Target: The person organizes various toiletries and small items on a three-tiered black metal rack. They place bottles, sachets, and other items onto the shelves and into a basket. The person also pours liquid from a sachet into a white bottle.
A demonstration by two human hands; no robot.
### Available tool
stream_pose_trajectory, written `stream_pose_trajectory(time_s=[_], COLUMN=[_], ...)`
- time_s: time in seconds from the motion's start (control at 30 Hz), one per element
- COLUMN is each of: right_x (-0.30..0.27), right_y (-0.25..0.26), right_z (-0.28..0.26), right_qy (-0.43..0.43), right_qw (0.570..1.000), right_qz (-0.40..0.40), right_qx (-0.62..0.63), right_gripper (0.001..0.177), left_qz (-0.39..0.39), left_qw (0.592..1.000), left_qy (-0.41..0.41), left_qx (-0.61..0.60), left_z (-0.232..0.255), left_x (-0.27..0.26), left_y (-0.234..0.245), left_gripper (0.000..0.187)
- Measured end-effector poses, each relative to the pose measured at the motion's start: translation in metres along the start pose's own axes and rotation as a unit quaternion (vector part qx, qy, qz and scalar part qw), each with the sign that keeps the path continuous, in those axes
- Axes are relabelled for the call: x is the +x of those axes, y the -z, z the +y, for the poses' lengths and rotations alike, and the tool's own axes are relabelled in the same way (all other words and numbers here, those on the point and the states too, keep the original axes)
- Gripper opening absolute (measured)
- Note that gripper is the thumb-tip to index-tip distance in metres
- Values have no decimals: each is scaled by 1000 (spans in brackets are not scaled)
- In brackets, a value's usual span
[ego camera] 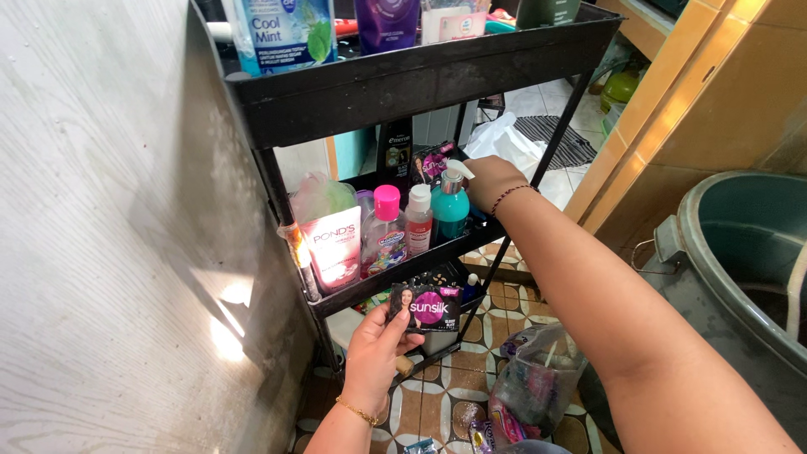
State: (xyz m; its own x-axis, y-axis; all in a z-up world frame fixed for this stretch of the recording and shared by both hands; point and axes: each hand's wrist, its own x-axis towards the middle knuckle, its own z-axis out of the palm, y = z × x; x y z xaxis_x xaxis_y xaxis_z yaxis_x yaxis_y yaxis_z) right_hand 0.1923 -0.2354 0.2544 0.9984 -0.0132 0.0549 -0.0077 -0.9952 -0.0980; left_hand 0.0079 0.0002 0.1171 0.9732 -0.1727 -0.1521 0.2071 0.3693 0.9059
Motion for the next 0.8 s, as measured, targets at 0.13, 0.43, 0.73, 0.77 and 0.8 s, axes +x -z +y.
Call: stream_pose_trajectory(time_s=[0.13,0.43,0.73,0.77,0.8], right_x=[2,-27,-194,-198,-200], right_y=[-5,-1,19,23,24], right_z=[-1,8,25,27,28], right_qy=[9,19,229,216,203], right_qw=[1000,999,920,924,924], right_qz=[4,2,183,135,84], right_qx=[-19,46,260,285,312], right_gripper=[22,27,32,31,31], left_qz=[-5,-13,-69,-80,-89], left_qw=[1000,999,997,996,995], left_qy=[-5,11,-35,-45,-54], left_qx=[-4,-47,-10,-5,1], left_z=[0,3,-2,1,3], left_x=[0,-3,14,17,17], left_y=[1,-7,-51,-64,-75], left_gripper=[30,28,36,37,39])
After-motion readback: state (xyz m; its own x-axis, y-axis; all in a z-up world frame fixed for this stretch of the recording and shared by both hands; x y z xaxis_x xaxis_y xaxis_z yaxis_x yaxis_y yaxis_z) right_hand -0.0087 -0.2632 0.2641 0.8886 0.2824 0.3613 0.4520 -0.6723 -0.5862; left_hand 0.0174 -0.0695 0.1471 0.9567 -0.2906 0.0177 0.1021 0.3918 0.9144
